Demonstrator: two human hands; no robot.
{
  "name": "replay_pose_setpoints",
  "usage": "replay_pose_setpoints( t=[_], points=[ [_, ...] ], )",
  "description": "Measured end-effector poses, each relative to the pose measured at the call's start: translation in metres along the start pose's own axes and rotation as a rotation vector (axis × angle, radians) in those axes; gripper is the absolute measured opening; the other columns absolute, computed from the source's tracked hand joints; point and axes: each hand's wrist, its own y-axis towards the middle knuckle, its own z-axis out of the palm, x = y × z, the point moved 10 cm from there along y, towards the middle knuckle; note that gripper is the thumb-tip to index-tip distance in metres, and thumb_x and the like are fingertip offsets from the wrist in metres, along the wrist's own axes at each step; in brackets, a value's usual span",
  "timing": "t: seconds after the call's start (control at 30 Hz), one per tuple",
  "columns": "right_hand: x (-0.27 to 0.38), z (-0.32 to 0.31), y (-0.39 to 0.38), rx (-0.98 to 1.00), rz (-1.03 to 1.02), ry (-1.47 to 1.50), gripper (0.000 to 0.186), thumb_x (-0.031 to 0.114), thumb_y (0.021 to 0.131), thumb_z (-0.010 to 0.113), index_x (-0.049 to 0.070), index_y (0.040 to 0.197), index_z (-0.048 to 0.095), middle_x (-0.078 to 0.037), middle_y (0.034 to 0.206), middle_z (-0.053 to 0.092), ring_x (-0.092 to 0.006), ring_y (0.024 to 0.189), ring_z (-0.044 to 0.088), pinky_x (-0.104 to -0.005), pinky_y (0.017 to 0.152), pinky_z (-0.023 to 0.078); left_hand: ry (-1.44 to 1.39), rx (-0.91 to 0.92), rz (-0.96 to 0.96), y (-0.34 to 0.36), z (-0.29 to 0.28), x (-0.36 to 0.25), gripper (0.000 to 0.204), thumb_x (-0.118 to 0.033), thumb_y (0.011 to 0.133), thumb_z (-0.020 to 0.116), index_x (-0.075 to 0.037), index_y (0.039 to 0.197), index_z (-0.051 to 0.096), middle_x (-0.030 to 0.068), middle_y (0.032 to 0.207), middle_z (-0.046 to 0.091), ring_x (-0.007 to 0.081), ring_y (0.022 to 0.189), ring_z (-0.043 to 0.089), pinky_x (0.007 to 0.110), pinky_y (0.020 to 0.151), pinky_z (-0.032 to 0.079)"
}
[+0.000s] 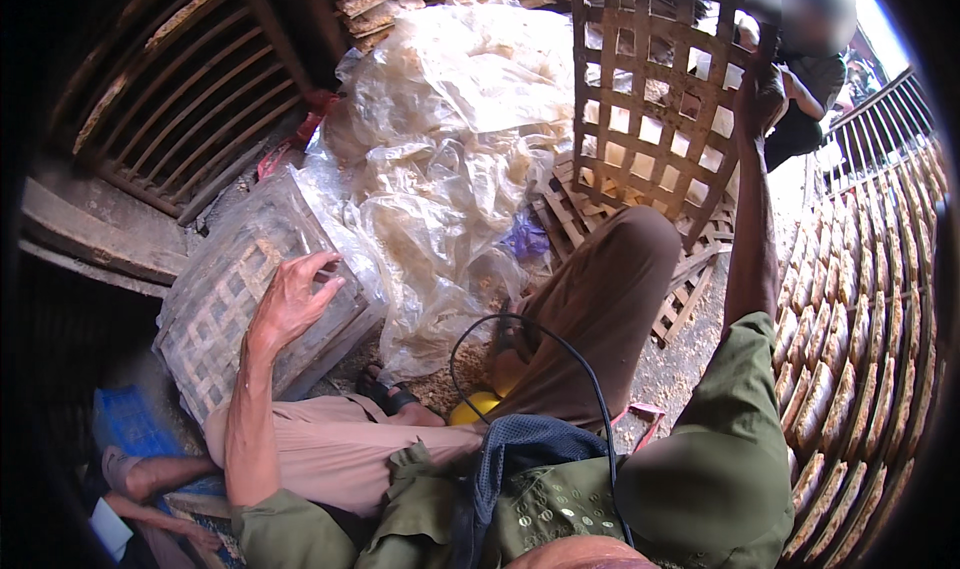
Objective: The person scoops granular material from a plastic bag and spreads it into a square wooden lattice tray. The person repeats this process with multiple trays, placing filled trays aside.
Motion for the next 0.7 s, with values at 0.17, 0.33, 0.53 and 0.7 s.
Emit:
replay_pose_setpoints(
  t=[0.17, 0.33, 0.53, 0.7],
  points=[
    [-0.012, 0.048, 0.003, 0.089, 0.410, 0.289, 0.050, 0.046, 0.108, 0.060, -0.002, 0.113, 0.072, -0.004, 0.070, 0.059, -0.0136, 0.067, 0.064, -0.0321, 0.058, 0.048, -0.030, -0.029, 0.016, 0.018, -0.005, -0.017, 0.036, -0.014, 0.096, 0.073, 0.002, 0.128, 0.069, 0.0211, 0.113, 0.076, 0.0308, 0.100, 0.076, 0.040, 0.087, 0.060],
    [0.048, 0.084, 0.025, 0.059, 0.033, 0.089, 0.048, 0.047, 0.108, 0.059, 0.000, 0.109, 0.069, -0.005, 0.076, 0.061, -0.0148, 0.067, 0.061, -0.0322, 0.066, 0.054, -0.152, -0.089, 0.052, 0.061, -0.002, -0.027, 0.047, -0.021, 0.099, 0.072, 0.001, 0.138, 0.061, 0.0215, 0.123, 0.074, 0.0322, 0.107, 0.075, 0.041, 0.091, 0.059],
    [0.109, 0.165, -0.047, 0.385, 0.787, 0.851, 0.039, 0.045, 0.108, 0.060, 0.008, 0.098, 0.068, 0.004, 0.073, 0.054, -0.0080, 0.061, 0.052, -0.0275, 0.057, 0.046, -0.443, -0.176, -0.009, 0.095, 0.016, -0.002, 0.069, -0.026, 0.105, 0.067, 0.003, 0.159, 0.035, 0.0212, 0.150, 0.055, 0.0303, 0.134, 0.059, 0.039, 0.107, 0.052],
    [0.130, 0.199, -0.118, 0.530, 1.055, 0.998, 0.040, 0.045, 0.108, 0.060, 0.006, 0.105, 0.069, 0.003, 0.072, 0.053, -0.0076, 0.057, 0.048, -0.0266, 0.052, 0.043, -0.752, -0.148, 0.041, 0.091, 0.035, -0.019, 0.052, -0.028, 0.104, 0.070, 0.004, 0.140, 0.052, 0.0160, 0.130, 0.065, 0.0231, 0.121, 0.067, 0.036, 0.101, 0.055]
  ],
)
